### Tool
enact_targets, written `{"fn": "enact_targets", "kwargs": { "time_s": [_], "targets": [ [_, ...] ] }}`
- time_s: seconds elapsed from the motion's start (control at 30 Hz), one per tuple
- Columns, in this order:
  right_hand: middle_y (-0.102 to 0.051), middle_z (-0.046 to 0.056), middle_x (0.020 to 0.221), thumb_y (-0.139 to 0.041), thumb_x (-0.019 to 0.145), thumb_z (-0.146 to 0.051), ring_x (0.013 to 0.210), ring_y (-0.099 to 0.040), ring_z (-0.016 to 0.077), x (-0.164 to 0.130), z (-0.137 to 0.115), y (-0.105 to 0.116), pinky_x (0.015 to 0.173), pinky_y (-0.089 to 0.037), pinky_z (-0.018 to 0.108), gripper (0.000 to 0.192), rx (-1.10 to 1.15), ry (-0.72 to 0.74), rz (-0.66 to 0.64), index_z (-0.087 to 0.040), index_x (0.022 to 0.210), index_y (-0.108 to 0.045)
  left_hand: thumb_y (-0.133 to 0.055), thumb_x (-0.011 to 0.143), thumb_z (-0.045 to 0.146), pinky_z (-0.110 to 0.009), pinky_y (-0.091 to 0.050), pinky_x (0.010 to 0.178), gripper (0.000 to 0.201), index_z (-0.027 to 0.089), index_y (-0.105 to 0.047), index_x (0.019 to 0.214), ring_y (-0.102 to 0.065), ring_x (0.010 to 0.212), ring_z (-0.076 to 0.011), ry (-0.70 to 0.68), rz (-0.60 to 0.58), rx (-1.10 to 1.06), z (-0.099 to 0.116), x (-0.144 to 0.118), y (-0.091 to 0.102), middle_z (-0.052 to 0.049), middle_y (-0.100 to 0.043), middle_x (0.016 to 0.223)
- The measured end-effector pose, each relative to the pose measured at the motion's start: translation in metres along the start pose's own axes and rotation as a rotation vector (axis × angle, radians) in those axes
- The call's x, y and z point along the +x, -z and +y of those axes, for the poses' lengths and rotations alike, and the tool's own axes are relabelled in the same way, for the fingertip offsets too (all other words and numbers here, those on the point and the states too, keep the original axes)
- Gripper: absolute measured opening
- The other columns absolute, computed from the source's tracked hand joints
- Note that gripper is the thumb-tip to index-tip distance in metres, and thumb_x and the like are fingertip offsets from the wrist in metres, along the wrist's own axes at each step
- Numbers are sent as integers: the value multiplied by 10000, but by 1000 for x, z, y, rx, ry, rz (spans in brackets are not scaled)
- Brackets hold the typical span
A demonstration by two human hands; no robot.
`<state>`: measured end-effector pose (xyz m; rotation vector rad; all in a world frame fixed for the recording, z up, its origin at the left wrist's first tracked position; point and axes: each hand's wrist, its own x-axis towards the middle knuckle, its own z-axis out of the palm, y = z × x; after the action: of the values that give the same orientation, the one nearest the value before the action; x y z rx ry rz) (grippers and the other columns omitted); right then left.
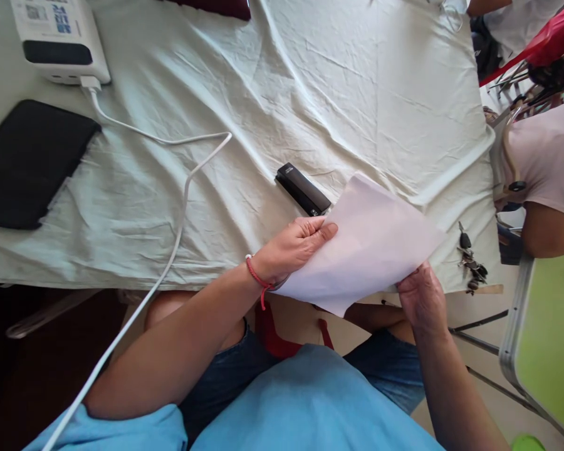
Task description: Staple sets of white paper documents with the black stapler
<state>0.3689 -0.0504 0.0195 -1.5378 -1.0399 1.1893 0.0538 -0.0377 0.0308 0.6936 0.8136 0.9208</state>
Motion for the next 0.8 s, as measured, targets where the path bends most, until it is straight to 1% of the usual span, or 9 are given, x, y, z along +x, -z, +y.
{"fn": "enact_targets", "kwargs": {
  "time_s": [0.03,0.1,0.2,0.27,0.33,0.4,0.53,0.67,0.8],
  "targets": [
    [-783,44,1091,-841,794,-760,954,-724,185,-7,1,-3,793,-612,297,592,93,-59,-29,-259,1101,-763,-834,824,742,-247,-482,662,611,161,-684,936,-617,751,-139,-4,20,-59,-2,2,-2,-25,-714,872],
    [-804,60,1039,-907,720,-739,940,-745,200,-18,0,-11,806,-632,313,598,178,-131,-27,-242,1028,-784,-861,820,711,-256,-520,705,588,163,-712,973,-654,774,-148,-29,77,-142,-6,8,-6,-31,-747,888],
    [-825,52,970,-1023,642,-531,923,-765,199,-21,-4,-27,877,-647,330,499,152,-174,95,-221,958,-793,-842,844,702,-273,-544,741,571,170,-726,1018,-672,776,-155,-91,157,-181,-13,15,-10,-33,-762,894],
    [-830,34,987,-1020,666,-480,946,-767,181,-17,-8,-34,913,-645,314,466,150,-119,203,-215,976,-795,-779,893,710,-281,-544,750,552,177,-708,1019,-660,771,-156,-128,167,-157,-14,17,-12,-30,-749,889],
    [-827,17,998,-1006,684,-477,935,-757,158,-10,-12,-37,897,-640,287,452,159,-50,308,-210,975,-786,-695,956,702,-281,-520,741,518,185,-667,950,-622,764,-153,-158,175,-40,-13,15,-12,-14,-698,844],
    [-820,10,997,-999,694,-470,908,-743,145,-4,-15,-38,868,-632,270,450,142,-6,352,-203,977,-773,-622,1018,645,-284,-479,733,479,196,-598,852,-573,768,-154,-189,179,203,-12,13,-10,-1,-629,803],
    [-797,9,963,-965,759,-506,876,-728,143,-3,-18,-37,846,-621,273,449,83,8,272,-197,997,-742,-525,1066,412,-324,-383,729,366,233,-433,761,-471,737,-165,-228,193,672,-13,13,-6,8,-517,750],
    [-754,-5,878,-947,787,-490,824,-693,130,-4,-17,-36,784,-601,249,399,22,21,250,-193,906,-707,-439,1079,399,-326,-370,731,365,243,-388,752,-465,755,-171,-207,138,708,-12,15,-2,3,-505,774],
    [-761,9,962,-869,853,-428,899,-686,130,2,-17,-36,823,-600,244,289,-1,120,321,-197,937,-719,-517,1052,520,-321,-420,750,369,237,-477,819,-558,817,-197,-204,119,711,-12,14,-3,-18,-610,845]
  ]
}}
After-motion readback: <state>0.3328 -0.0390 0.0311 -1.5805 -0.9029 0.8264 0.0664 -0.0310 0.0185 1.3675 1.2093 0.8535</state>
